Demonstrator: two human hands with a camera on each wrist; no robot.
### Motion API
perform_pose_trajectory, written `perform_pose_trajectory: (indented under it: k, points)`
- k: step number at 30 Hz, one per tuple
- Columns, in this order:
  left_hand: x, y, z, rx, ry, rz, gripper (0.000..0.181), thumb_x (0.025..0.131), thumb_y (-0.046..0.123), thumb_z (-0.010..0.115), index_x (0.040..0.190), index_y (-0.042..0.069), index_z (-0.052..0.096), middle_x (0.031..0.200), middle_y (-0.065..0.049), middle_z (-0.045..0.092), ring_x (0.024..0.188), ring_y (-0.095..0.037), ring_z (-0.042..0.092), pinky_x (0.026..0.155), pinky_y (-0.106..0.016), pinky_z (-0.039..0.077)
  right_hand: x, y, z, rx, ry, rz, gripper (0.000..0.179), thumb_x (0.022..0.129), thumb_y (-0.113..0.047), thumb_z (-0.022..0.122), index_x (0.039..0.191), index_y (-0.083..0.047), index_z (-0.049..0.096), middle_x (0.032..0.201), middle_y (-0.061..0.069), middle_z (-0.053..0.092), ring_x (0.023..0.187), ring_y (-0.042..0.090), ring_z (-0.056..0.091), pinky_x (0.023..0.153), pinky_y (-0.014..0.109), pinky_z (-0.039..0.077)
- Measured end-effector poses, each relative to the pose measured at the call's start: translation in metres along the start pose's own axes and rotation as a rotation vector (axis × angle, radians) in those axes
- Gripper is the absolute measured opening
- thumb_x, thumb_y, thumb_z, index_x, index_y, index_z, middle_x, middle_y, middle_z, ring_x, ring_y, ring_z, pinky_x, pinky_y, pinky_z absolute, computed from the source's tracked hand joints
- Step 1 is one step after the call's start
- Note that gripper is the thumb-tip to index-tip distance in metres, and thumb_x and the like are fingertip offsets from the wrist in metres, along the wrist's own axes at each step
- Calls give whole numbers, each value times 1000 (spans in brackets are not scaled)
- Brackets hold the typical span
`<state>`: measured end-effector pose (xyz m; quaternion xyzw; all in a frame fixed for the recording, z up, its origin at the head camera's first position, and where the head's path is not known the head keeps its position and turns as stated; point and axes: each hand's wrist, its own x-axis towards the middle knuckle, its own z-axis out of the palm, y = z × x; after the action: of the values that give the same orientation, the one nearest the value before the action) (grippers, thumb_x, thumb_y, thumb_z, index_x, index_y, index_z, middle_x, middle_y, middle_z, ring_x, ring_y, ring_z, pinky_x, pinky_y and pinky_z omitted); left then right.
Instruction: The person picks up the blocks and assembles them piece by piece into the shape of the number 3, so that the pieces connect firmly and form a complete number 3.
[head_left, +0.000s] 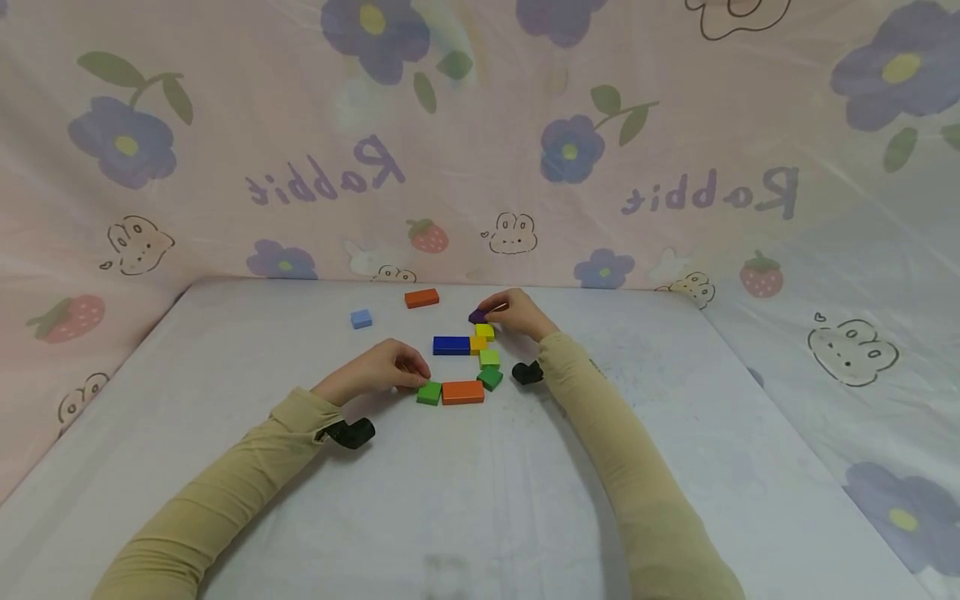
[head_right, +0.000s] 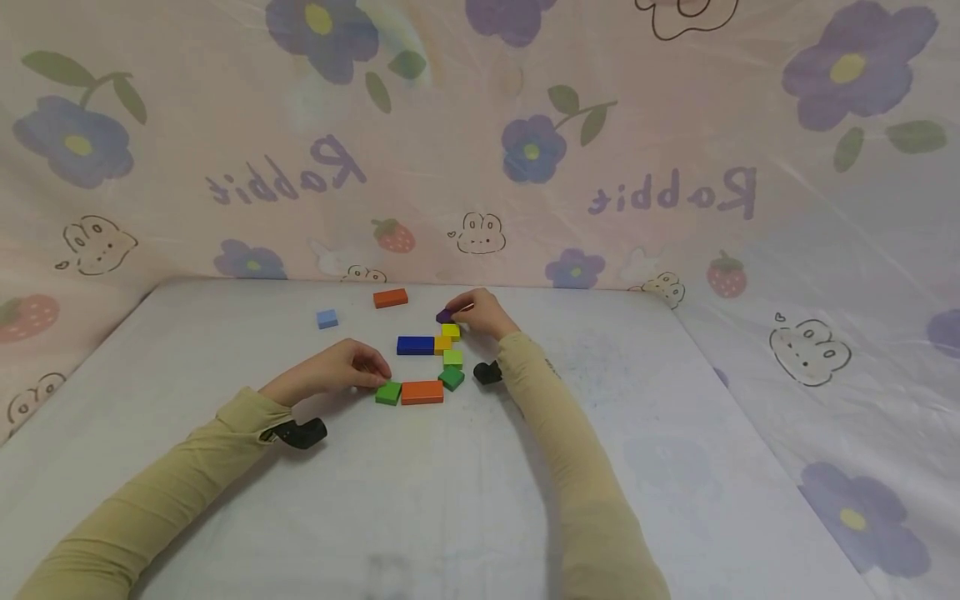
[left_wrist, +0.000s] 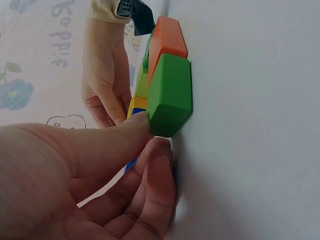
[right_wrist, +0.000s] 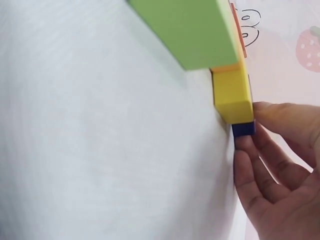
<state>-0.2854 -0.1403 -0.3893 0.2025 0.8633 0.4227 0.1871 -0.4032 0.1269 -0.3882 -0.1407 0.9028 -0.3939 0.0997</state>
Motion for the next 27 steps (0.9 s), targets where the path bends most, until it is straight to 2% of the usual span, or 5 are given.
perform_pose_trajectory:
  k: [13, 19, 27]
  points:
    - [-1, 1, -1, 3, -3, 7, 13, 88, 7, 68, 100, 1, 68, 86, -5, 63, 71, -17, 54, 65, -27, 49, 1, 2, 0, 7, 6, -15, 25, 93, -13, 64, 117, -9, 66, 113, 9, 62, 102, 25, 55, 91, 36, 45]
    - [1, -2, 0, -14, -5, 2, 12, 88, 7, 68, 99, 2, 69, 83, -4, 63, 70, -16, 54, 63, -27, 48, 4, 4, 0, 32, -1, -19, 29, 92, -13, 64, 121, -9, 64, 113, 10, 63, 104, 25, 56, 93, 37, 44]
    - [0, -1, 0, -19, -6, -5, 13, 88, 8, 69, 99, 3, 69, 85, -5, 63, 70, -17, 55, 64, -28, 49, 4, 4, 0, 34, -6, -6, 28, 92, -13, 64, 120, -11, 67, 112, 8, 63, 104, 25, 55, 93, 38, 44]
